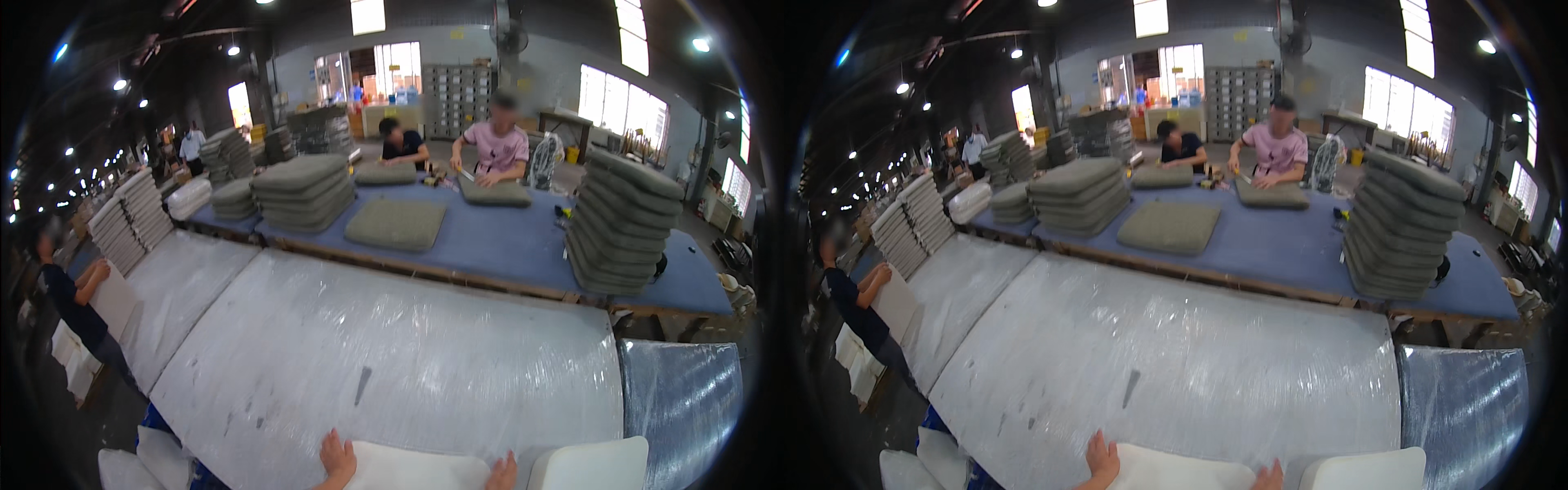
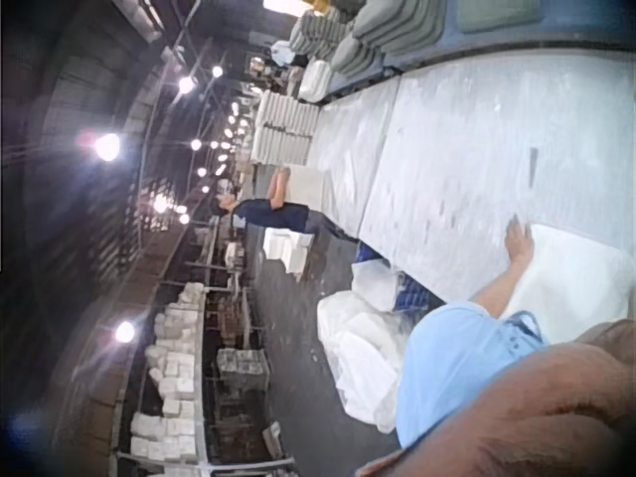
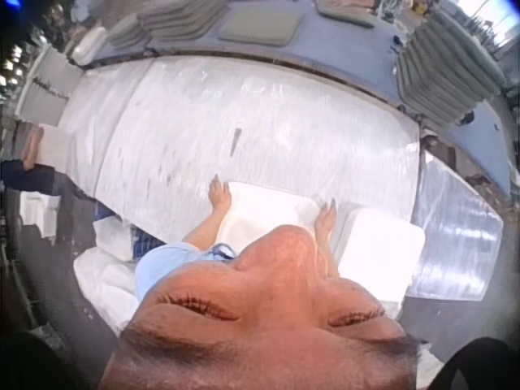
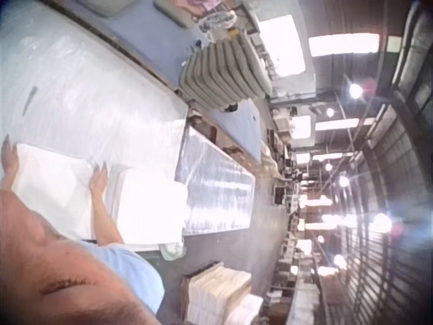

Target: The person wraps rectangular foam blocks in plastic film on a workbench. They smooth the film over each block, fold the edges, and place the wrapped items into a green bag. The person repeats this process for multiple foam blocks.

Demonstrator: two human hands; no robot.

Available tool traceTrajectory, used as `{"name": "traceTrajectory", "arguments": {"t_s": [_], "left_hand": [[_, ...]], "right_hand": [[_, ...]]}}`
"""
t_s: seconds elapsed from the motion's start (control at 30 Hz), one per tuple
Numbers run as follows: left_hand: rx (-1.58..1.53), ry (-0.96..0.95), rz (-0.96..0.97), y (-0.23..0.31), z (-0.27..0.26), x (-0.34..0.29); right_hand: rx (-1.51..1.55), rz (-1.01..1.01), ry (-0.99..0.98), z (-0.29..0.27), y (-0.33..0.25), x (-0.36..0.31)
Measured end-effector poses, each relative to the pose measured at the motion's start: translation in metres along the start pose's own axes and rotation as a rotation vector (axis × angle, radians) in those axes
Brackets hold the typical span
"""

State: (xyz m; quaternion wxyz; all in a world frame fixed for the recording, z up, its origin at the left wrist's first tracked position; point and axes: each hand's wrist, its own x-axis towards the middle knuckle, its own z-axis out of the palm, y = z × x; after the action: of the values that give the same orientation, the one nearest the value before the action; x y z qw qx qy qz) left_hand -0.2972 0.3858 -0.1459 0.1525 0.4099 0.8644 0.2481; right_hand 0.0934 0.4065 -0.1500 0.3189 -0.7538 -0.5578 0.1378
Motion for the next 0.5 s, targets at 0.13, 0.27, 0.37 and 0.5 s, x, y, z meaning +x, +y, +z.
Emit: {"name": "traceTrajectory", "arguments": {"t_s": [0.13,0.27,0.37,0.5], "left_hand": [[-0.189,-0.369,-0.27,-0.017,-0.017,0.001],[-0.298,-0.234,-0.266,-0.043,-0.043,0.0],[-0.544,-0.222,-0.401,-0.064,-0.062,-0.03],[-0.489,-0.203,-0.519,-0.106,-0.111,-0.108]], "right_hand": [[-0.089,0.122,-0.011,-0.039,0.063,-0.06],[-0.074,0.276,-0.247,-0.085,0.09,-0.142],[-0.054,0.31,-0.366,-0.108,0.103,-0.195],[0.016,0.462,-0.586,-0.133,0.099,-0.257]]}}
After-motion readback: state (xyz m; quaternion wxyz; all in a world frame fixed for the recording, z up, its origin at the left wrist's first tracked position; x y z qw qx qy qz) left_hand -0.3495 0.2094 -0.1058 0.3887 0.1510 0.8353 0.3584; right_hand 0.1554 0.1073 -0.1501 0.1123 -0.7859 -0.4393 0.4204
